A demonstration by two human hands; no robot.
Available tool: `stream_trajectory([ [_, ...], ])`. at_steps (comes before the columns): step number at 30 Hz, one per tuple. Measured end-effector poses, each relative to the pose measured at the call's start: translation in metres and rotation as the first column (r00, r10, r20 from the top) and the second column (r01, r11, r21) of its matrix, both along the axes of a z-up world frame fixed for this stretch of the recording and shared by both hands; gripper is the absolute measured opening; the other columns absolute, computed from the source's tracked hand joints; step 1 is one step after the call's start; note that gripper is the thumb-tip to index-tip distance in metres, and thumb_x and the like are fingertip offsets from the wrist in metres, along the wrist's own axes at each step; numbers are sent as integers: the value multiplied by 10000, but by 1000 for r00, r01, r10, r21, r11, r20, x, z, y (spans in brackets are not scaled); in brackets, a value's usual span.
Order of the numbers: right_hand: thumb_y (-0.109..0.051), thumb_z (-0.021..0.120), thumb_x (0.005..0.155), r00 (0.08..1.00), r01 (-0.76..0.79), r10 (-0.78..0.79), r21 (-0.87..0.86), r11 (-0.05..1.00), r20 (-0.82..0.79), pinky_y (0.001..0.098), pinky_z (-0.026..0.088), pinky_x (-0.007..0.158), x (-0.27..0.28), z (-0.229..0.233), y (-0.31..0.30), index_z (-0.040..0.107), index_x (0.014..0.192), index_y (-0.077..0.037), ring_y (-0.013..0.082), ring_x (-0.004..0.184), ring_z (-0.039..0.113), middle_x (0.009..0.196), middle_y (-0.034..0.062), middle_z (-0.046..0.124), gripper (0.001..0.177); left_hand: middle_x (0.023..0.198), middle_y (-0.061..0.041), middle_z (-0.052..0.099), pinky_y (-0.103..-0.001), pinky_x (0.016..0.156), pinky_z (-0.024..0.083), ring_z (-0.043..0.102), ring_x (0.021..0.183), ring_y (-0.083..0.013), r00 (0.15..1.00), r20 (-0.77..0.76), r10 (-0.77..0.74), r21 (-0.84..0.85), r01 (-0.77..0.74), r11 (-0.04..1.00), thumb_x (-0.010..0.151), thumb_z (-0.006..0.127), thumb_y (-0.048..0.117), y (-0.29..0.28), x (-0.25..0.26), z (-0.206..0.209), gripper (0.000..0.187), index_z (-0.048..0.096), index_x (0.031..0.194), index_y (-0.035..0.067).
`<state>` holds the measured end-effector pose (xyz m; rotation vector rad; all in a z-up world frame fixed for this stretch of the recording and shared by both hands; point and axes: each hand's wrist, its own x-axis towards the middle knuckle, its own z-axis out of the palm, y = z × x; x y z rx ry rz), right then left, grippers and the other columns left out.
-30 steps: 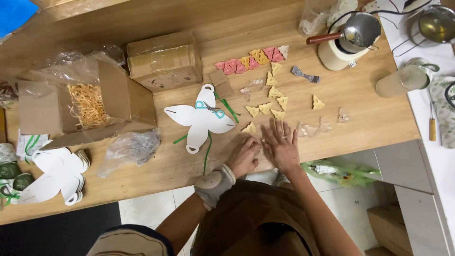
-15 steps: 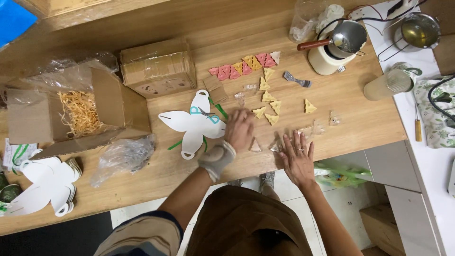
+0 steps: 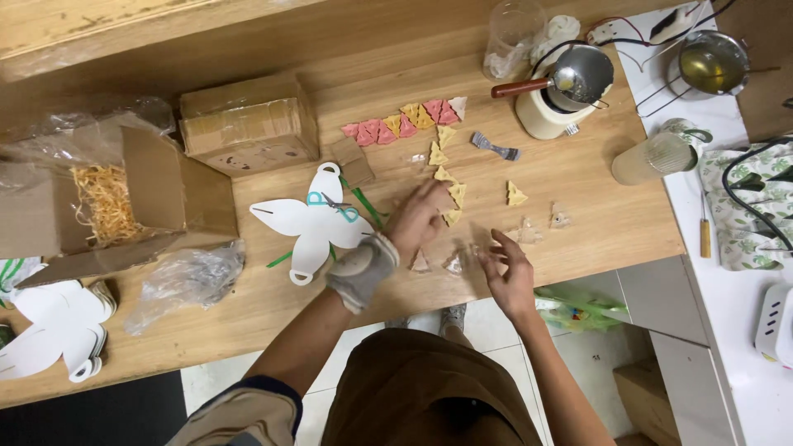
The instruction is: The recorder prepares and packages small wax products into plastic bags and boxes.
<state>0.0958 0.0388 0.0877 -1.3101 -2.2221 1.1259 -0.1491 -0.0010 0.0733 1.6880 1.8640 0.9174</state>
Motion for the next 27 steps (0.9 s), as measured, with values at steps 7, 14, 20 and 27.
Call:
stream_trajectory([
  [7, -93, 733, 840, 996, 68, -78, -174, 982, -52, 384, 569, 862, 15, -19, 66, 519, 1442, -34, 264, 1116, 681, 1362, 158, 637, 642, 1379, -176, 546, -461, 1099, 455, 561, 1273, -338, 972, -117, -205, -130, 189, 973, 756, 618, -106, 49, 83, -42, 766, 431, 1484, 40],
  [14, -79, 686, 904, 972, 229, -233, -121, 966, -18, 373, 570, 827, 82, -29, 80, 637, 1343, -22, 249, 1068, 707, 1285, 147, 697, 445, 1425, -129, 516, -504, 1095, 347, 498, 1284, -313, 944, -296, -149, -86, 129, 988, 770, 760, 163, 74, 64, -19, 654, 529, 1372, 52],
  [20, -88, 672, 933, 939, 344, -341, -210, 915, 50, 371, 588, 749, 93, -13, 81, 673, 1306, -56, 262, 956, 725, 1175, 148, 734, 375, 1320, -151, 559, -488, 1048, 419, 504, 1262, -339, 892, -392, 225, -208, -324, 923, 846, 775, 265, 83, -33, -33, 547, 614, 1311, 27],
  [27, -25, 688, 887, 998, 32, -38, 116, 993, 49, 405, 588, 801, 61, -5, 87, 751, 1175, -73, 304, 969, 724, 1167, 148, 722, 299, 1255, -156, 607, -502, 1016, 443, 499, 1216, -378, 882, -436, 179, -106, -248, 963, 741, 822, 251, 74, -64, -44, 427, 740, 1128, 92],
])
